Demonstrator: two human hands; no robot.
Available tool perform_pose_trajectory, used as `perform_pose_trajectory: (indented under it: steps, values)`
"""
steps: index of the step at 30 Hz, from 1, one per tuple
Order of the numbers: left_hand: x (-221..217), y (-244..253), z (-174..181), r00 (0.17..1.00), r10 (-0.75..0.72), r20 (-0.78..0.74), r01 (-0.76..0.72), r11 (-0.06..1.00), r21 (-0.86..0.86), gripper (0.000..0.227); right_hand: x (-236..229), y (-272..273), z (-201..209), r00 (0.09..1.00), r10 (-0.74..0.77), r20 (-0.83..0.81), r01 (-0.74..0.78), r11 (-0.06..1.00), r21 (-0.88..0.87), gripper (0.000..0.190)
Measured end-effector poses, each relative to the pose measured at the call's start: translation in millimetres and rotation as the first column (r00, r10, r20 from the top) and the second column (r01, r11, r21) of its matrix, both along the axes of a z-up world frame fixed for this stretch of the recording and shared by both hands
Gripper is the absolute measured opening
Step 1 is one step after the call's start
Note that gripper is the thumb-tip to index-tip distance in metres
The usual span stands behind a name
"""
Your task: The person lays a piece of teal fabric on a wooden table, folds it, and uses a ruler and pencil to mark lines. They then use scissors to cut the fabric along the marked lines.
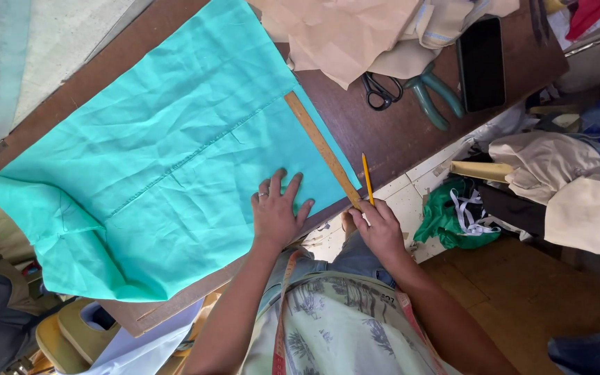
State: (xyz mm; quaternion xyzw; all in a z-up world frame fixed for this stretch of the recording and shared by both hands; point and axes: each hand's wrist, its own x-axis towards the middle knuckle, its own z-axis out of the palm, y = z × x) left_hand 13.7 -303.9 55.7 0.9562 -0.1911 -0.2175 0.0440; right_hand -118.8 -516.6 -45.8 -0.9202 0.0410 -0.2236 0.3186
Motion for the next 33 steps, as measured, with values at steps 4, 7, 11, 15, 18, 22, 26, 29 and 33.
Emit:
perform_pose_trajectory:
  steps: [4, 7, 11, 15, 18, 22, 26, 29, 33]
  values:
    - [-0.1, -2.5, 1.0, 1.000, 0.010, -0.010, -0.010, 1.000, 0.012, 0.062, -0.6, -1.9, -3.4, 1.000, 0.006, -0.003, -0.006, 1.000, -0.008, 0.026]
    - [-0.4, -4.3, 3.9, 1.000, 0.014, -0.016, -0.014, 1.000, 0.026, 0.062, -2.6, -5.4, -8.3, 1.000, 0.022, -0.008, -0.022, 1.000, -0.014, 0.026]
    - [0.0, -3.8, 5.2, 1.000, 0.012, -0.026, -0.011, 1.000, 0.029, 0.062, -3.2, -4.9, -12.4, 1.000, 0.027, -0.010, -0.028, 0.999, -0.026, 0.028]
    - [-1.5, -2.1, 3.9, 1.000, 0.010, -0.011, -0.010, 1.000, 0.022, 0.063, -0.5, -3.3, -1.7, 0.999, 0.033, -0.016, -0.033, 0.999, -0.022, 0.027]
    - [-2.2, -1.6, -0.1, 1.000, 0.006, 0.025, -0.005, 1.000, -0.005, 0.063, 1.1, -2.9, -3.0, 1.000, 0.027, 0.005, -0.027, 0.999, -0.020, 0.028]
    - [-3.7, -0.1, -3.5, 0.999, 0.004, 0.047, -0.004, 1.000, -0.010, 0.064, 1.3, -2.7, -3.6, 1.000, 0.028, -0.007, -0.028, 0.999, -0.026, 0.027]
    - [-5.2, 0.1, -6.1, 0.997, 0.002, 0.072, -0.002, 1.000, -0.012, 0.063, 0.1, -2.2, -1.1, 0.999, 0.023, -0.028, -0.024, 1.000, -0.020, 0.027]
    - [-3.5, -1.3, -1.7, 1.000, 0.006, 0.026, -0.007, 1.000, 0.014, 0.063, 1.5, -1.8, 0.8, 0.999, 0.023, -0.022, -0.024, 0.999, -0.026, 0.027]
    - [-4.0, -1.8, -0.9, 1.000, 0.007, 0.023, -0.007, 1.000, 0.014, 0.063, 0.4, -1.8, -1.8, 0.999, 0.020, -0.028, -0.021, 0.999, -0.027, 0.027]
